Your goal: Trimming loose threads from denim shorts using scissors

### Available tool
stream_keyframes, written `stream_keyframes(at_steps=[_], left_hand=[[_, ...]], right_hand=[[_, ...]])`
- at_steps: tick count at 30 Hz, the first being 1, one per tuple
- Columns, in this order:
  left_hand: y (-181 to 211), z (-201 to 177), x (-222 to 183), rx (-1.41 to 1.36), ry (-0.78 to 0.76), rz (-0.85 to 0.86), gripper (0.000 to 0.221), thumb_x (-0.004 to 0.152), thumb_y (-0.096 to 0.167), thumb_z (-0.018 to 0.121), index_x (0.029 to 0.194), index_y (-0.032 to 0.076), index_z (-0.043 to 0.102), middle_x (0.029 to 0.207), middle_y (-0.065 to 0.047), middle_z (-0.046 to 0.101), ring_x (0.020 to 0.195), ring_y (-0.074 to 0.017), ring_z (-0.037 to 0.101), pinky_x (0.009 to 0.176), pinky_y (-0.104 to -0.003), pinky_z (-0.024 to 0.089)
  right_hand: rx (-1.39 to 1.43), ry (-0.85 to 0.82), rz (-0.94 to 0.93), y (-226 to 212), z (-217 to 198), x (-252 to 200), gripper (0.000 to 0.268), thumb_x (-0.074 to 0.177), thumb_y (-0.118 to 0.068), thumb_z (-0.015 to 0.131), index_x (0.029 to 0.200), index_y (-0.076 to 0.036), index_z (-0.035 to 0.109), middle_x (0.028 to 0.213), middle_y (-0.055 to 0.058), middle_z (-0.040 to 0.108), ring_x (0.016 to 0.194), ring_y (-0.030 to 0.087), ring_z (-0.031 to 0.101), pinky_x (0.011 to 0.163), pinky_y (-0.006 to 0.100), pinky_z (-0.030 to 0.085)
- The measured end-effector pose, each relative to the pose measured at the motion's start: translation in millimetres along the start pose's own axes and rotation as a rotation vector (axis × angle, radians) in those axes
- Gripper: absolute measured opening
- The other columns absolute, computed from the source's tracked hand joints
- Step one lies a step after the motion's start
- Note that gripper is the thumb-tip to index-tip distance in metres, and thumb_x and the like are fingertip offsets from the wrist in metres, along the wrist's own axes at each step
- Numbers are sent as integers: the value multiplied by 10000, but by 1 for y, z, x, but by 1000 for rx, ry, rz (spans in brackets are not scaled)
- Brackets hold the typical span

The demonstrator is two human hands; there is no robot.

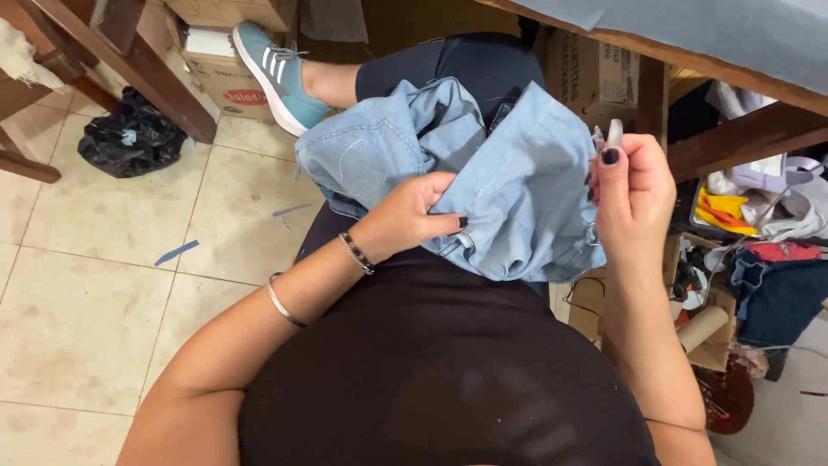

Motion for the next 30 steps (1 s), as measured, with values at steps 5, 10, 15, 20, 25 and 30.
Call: stream_keyframes(at_steps=[5,10,15,20,25,30], left_hand=[[24,-2,-5,53,-60,-24,372,976,109,649,1334,11,623,1123,-130,761,1033,-115,626,914,-350,589],[37,5,-6,52,-56,-4,386,1000,113,602,1365,-11,609,1080,-186,777,1067,-196,723,944,-358,595],[37,9,-10,43,-55,42,412,1006,108,598,1380,-64,573,1126,-227,752,1119,-211,685,995,-390,562],[23,9,-5,46,-68,95,413,1023,90,570,1406,-62,547,1138,-242,747,1149,-225,676,1029,-408,541],[13,7,-4,134,-32,175,404,1033,112,571,1407,-40,557,1136,-218,753,1139,-204,684,1035,-404,536],[8,10,-6,421,63,238,345,1041,193,559,1345,34,594,1058,-195,767,1113,-260,715,965,-437,560]], right_hand=[[-169,-191,-94,-30,15,-16,74,1050,-52,662,1029,-74,730,756,82,705,757,276,689,728,366,554],[-378,-423,-203,-47,38,-34,111,977,-197,730,1006,-93,703,856,113,745,837,340,730,699,422,584],[-468,-370,-244,-55,35,-43,147,997,-251,721,1005,-106,696,823,86,720,797,328,717,679,408,579],[-498,-342,-247,-50,37,-45,150,986,-271,740,1007,-127,703,828,54,727,810,301,725,686,395,582],[-446,-298,-239,-36,38,-49,136,1007,-271,721,1001,-137,697,823,41,706,785,313,708,667,402,573],[-330,-256,-207,-33,41,-48,105,1001,-239,727,997,-134,719,810,34,711,766,309,709,663,383,563]])
Point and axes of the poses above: each hand's wrist, its own x-axis towards the middle knuckle, its own z-axis out of the palm, y = z × x, the point moved 2 cm from there along x, towards the middle knuckle
